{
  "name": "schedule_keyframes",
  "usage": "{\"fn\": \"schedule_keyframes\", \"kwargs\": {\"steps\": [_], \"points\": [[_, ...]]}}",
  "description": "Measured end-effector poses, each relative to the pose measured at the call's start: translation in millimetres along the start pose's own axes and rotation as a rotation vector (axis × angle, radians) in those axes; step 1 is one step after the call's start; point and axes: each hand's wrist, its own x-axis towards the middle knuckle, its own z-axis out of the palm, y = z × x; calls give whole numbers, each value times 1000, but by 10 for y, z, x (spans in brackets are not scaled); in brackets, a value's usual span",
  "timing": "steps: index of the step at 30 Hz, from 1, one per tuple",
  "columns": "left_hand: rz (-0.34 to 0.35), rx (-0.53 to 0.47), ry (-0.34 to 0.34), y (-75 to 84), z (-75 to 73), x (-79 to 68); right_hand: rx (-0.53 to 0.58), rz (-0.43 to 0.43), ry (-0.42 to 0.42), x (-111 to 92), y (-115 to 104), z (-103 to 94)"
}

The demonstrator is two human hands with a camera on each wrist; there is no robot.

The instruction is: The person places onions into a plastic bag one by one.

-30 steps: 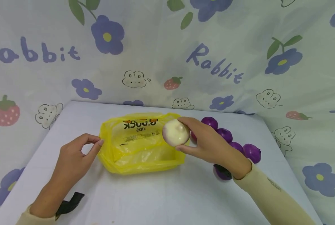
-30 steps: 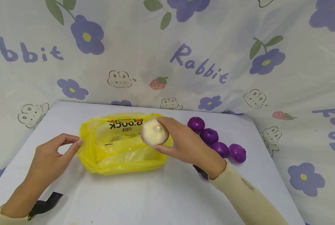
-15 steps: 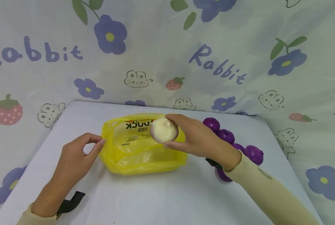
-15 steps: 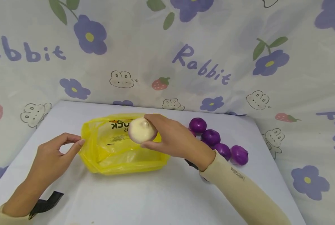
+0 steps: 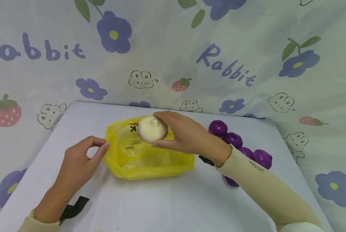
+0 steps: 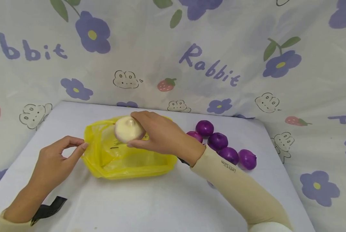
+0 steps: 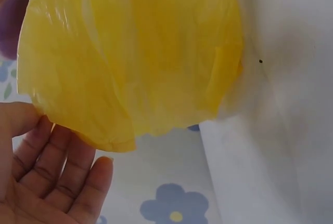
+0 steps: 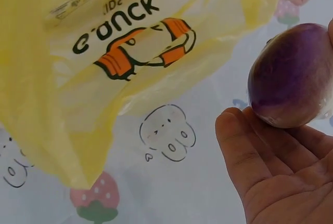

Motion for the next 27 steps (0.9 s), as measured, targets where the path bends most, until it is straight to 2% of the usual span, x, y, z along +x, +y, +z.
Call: {"fn": "schedule_keyframes", "kwargs": {"steps": [8,12,17,27], "points": [[22,7,11,-16,1,13,40,-32,-23,210,-46,119],[-6,0,-5,-23,2,-16,58,-23,-67,308,-55,238],[-12,-12,1,-19,26,-35,26,-15,-116,422,-68,369],[-5,-26,-14,69,29,15,15,43,-163,578,-44,455]]}}
